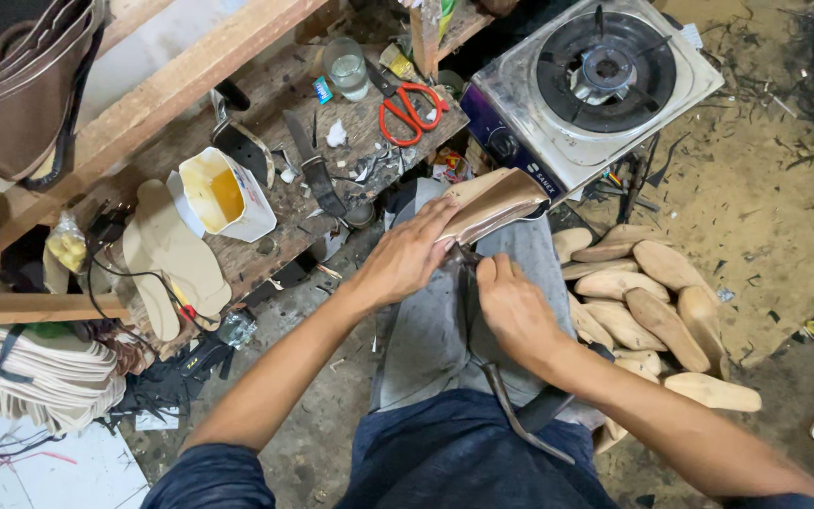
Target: The person uses pliers to press and shape the heel counter of a high-heeled shoe, then uses a knife to trim the sole edge. The person also handles a wooden shoe last and a black shoe upper, placing them on a nearby shelf.
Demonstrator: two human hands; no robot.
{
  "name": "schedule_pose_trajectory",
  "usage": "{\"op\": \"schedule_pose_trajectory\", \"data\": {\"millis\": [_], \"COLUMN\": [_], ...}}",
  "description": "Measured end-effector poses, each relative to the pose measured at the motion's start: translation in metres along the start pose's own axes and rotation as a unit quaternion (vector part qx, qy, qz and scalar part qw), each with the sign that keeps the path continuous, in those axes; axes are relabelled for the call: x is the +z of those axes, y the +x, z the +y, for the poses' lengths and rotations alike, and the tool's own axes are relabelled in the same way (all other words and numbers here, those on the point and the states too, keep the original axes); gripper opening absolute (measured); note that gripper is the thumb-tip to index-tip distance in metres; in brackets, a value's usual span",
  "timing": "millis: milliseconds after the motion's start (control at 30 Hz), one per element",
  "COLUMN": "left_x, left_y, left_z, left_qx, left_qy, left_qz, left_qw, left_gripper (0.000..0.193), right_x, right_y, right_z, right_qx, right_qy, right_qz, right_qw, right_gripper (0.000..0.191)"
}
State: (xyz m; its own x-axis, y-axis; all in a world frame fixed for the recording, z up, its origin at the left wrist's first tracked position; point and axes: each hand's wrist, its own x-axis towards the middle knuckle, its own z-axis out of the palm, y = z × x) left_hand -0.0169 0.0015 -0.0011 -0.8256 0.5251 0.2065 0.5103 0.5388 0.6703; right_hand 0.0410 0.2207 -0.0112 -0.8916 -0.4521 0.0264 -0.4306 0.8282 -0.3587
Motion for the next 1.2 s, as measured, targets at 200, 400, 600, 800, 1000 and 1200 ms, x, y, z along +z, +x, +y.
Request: {"op": "schedule_pose_trajectory", "data": {"millis": [200,400,600,800,1000,1200], "left_x": [0.002,0.004,0.007,0.010,0.004,0.011], "left_y": [0.003,0.007,0.011,0.018,0.028,0.029], "left_z": [-0.008,-0.005,-0.009,-0.004,0.002,0.004], "left_qx": [-0.023,-0.027,-0.046,-0.024,-0.113,-0.076], "left_qy": [-0.050,-0.018,-0.041,0.023,-0.021,0.037], "left_qz": [-0.009,-0.011,-0.020,0.012,-0.059,-0.025], "left_qw": [0.998,0.999,0.998,0.999,0.992,0.996], "left_gripper": [0.057,0.058,0.058,0.050,0.064,0.052], "right_x": [0.007,0.004,0.003,-0.001,-0.024,-0.039], "right_y": [0.002,0.000,0.004,-0.006,-0.042,-0.068], "right_z": [-0.002,0.007,0.009,-0.002,-0.038,-0.001], "right_qx": [0.035,0.020,0.058,0.056,-0.101,0.007], "right_qy": [0.077,0.082,0.177,0.224,0.252,0.159], "right_qz": [0.005,-0.005,0.004,-0.138,-0.345,-0.230], "right_qw": [0.996,0.996,0.983,0.963,0.898,0.960], "right_gripper": [0.018,0.030,0.016,0.016,0.043,0.043]}}
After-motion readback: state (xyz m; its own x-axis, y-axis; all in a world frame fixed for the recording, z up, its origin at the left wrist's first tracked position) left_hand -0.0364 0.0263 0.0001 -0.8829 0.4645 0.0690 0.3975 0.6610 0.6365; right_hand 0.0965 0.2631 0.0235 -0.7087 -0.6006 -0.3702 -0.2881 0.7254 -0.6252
